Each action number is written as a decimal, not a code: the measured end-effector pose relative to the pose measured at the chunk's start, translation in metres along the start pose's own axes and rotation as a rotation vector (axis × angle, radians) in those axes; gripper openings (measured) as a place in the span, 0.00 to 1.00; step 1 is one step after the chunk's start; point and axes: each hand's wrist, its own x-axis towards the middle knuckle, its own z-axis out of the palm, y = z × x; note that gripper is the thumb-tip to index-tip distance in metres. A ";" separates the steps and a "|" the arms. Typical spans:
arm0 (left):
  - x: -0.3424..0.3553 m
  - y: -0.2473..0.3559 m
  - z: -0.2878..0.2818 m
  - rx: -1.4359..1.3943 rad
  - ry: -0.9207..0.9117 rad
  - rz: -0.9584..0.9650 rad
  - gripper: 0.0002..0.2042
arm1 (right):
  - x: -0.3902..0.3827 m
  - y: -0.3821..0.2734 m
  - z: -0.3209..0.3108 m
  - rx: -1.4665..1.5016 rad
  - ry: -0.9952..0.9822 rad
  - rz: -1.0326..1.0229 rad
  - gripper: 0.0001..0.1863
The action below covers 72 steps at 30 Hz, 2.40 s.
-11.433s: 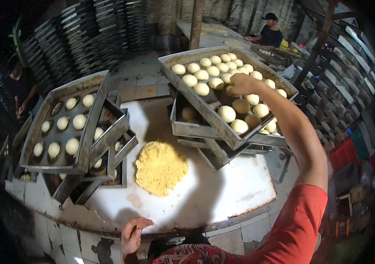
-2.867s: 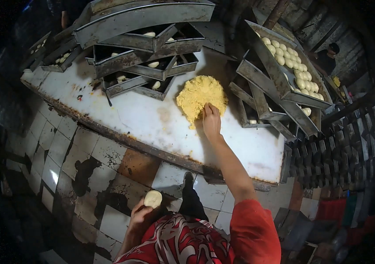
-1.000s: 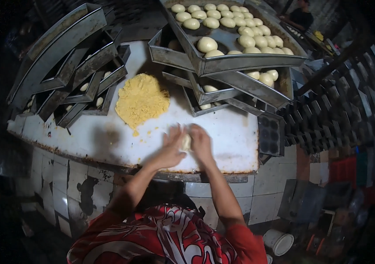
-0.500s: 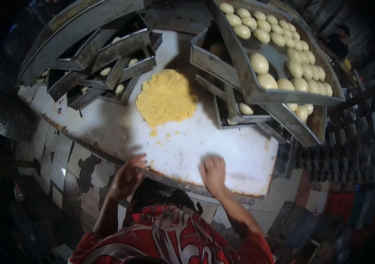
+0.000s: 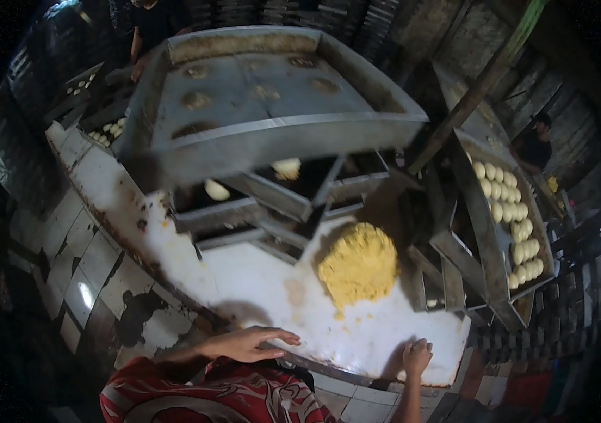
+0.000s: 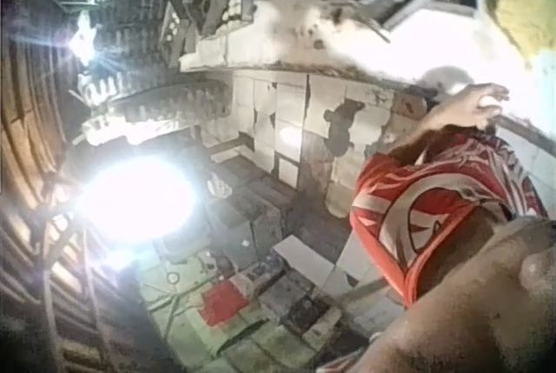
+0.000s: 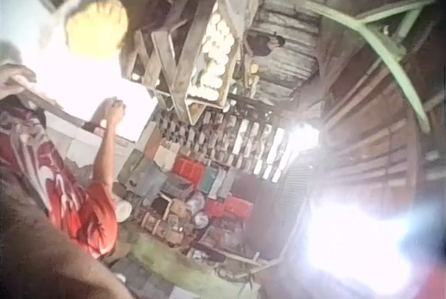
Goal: Preparing dough buns by filling them and placing them on baking trays.
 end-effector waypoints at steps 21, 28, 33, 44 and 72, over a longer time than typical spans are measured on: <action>-0.063 0.013 -0.104 -0.665 -0.012 -0.198 0.21 | 0.191 -0.569 -0.358 0.682 -0.385 -1.319 0.17; 0.025 0.039 -0.072 -0.476 -0.145 0.014 0.21 | 0.202 -0.512 -0.347 1.023 -0.287 -1.481 0.15; 0.042 0.023 -0.011 -0.497 0.163 0.026 0.20 | 0.319 -0.281 -0.385 0.627 0.226 -1.226 0.19; 0.102 0.040 0.108 -0.454 0.521 0.100 0.21 | 0.391 -0.018 -0.228 0.169 -0.306 -0.731 0.13; 0.005 -0.032 0.257 -0.889 1.115 -0.330 0.20 | 0.083 -0.152 -0.009 0.581 0.338 -0.857 0.13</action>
